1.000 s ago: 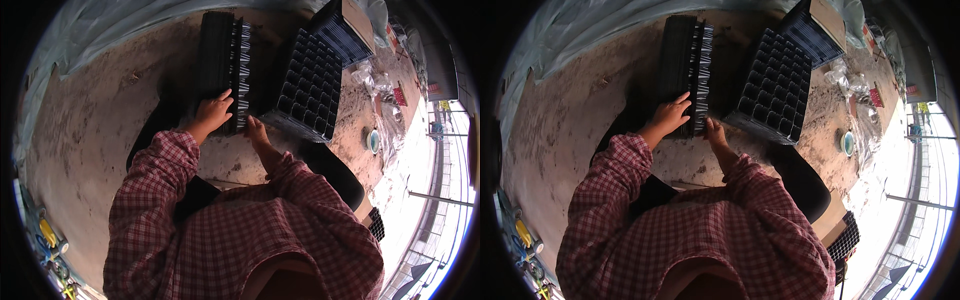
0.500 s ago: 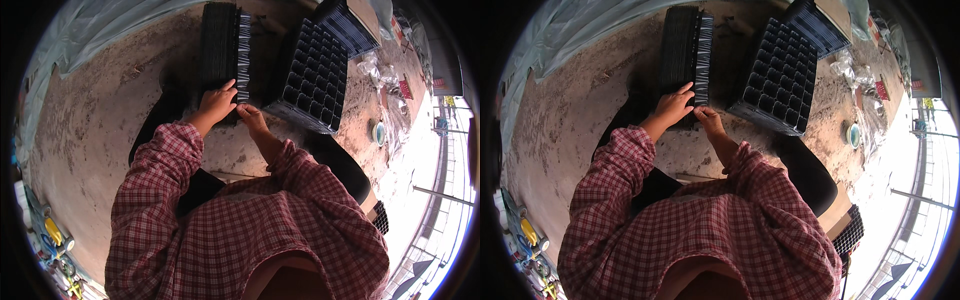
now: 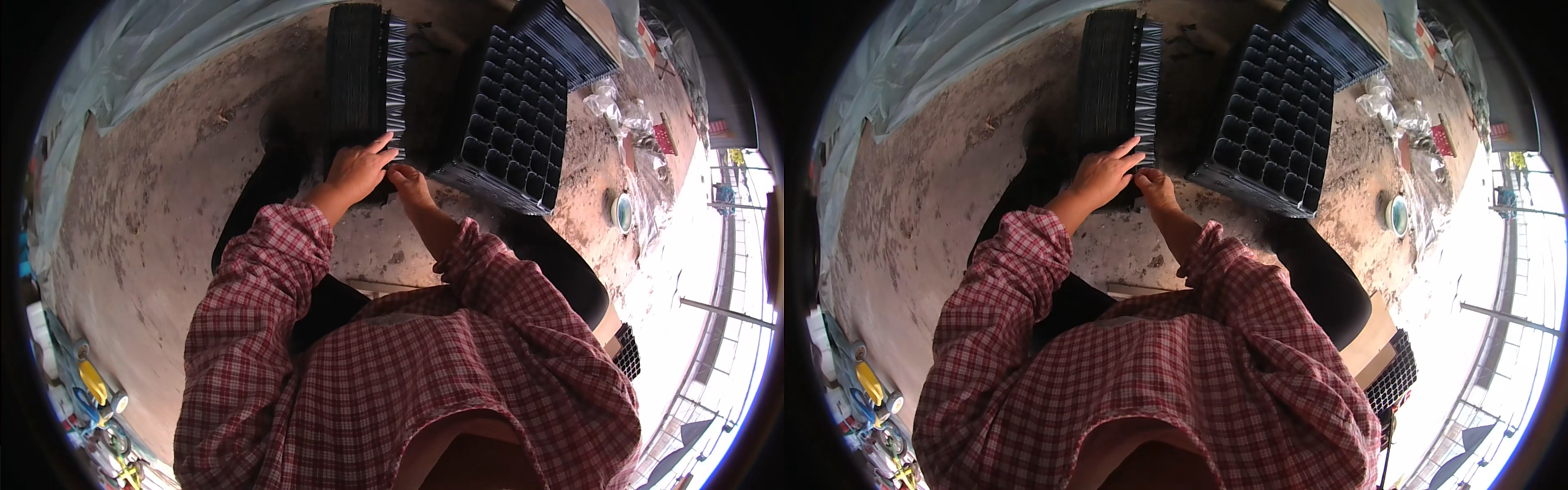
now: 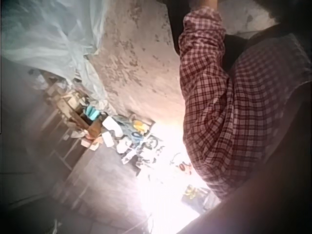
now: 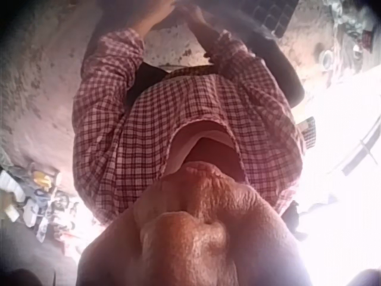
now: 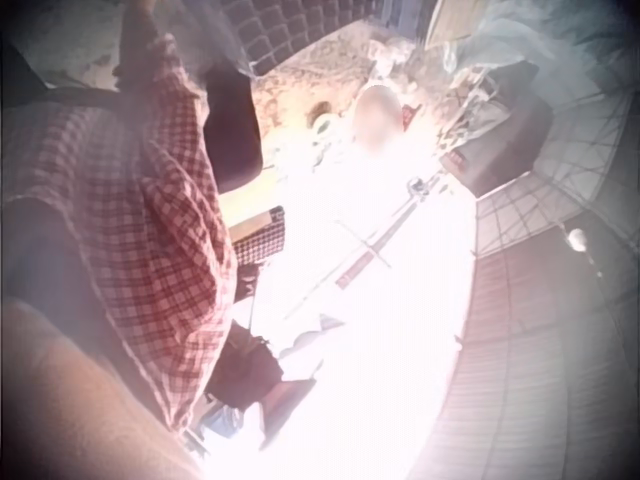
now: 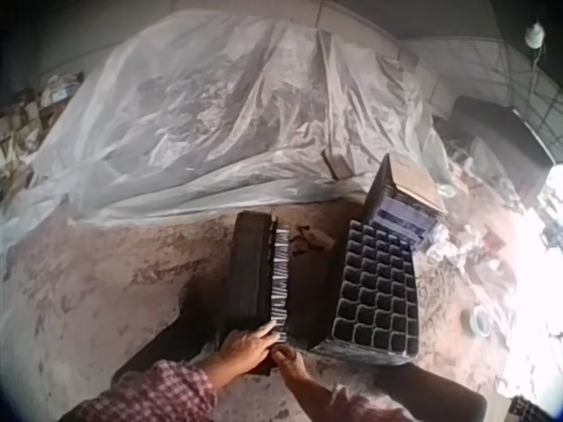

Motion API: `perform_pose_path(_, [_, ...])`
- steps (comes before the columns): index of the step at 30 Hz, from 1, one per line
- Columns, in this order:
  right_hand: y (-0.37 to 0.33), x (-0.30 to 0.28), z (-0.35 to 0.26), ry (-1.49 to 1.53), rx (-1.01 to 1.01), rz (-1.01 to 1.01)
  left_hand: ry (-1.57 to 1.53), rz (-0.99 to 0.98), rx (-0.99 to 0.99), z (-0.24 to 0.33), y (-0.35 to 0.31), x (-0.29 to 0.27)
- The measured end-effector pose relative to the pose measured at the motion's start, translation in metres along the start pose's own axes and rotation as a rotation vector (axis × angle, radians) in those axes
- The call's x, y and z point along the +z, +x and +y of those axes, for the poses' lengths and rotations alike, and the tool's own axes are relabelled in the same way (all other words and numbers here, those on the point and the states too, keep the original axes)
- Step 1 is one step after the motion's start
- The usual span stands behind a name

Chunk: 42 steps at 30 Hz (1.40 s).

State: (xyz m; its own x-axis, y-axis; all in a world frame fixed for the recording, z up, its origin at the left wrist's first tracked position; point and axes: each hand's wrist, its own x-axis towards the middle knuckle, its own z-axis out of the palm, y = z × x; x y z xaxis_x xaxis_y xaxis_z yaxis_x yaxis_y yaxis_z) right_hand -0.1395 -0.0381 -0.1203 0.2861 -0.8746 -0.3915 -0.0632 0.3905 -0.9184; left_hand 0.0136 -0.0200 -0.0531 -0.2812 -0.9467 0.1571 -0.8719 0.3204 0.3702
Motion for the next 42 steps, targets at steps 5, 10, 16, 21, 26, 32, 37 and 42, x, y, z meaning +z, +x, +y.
perform_pose_path(5, [-0.004,0.000,0.004,0.057,-0.043,0.103,-0.038,0.009,0.030,-0.003,0.001,0.008])
perform_pose_path(10, [-0.001,-0.007,0.006,0.042,-0.023,0.109,0.009,-0.033,0.078,-0.002,0.001,0.008])
perform_pose_path(16, [-0.004,-0.036,0.011,0.002,-0.056,0.191,0.027,-0.031,0.062,0.000,0.003,-0.005])
perform_pose_path(21, [-0.021,-0.101,0.021,-0.059,-0.032,0.261,0.035,-0.062,-0.001,-0.009,0.004,-0.001])
perform_pose_path(26, [-0.025,-0.069,0.047,-0.328,-0.271,0.292,0.068,-0.003,0.026,0.004,0.004,-0.003])
perform_pose_path(32, [-0.019,-0.054,-0.021,-0.469,-0.380,0.174,0.058,-0.024,0.006,0.001,0.005,-0.008])
perform_pose_path(37, [-0.049,-0.067,-0.107,-0.597,-0.490,0.123,0.082,-0.017,0.023,0.004,0.005,-0.010])
perform_pose_path(42, [-0.084,-0.133,-0.155,-0.156,-0.448,0.099,0.075,0.020,0.030,0.003,0.005,-0.004])
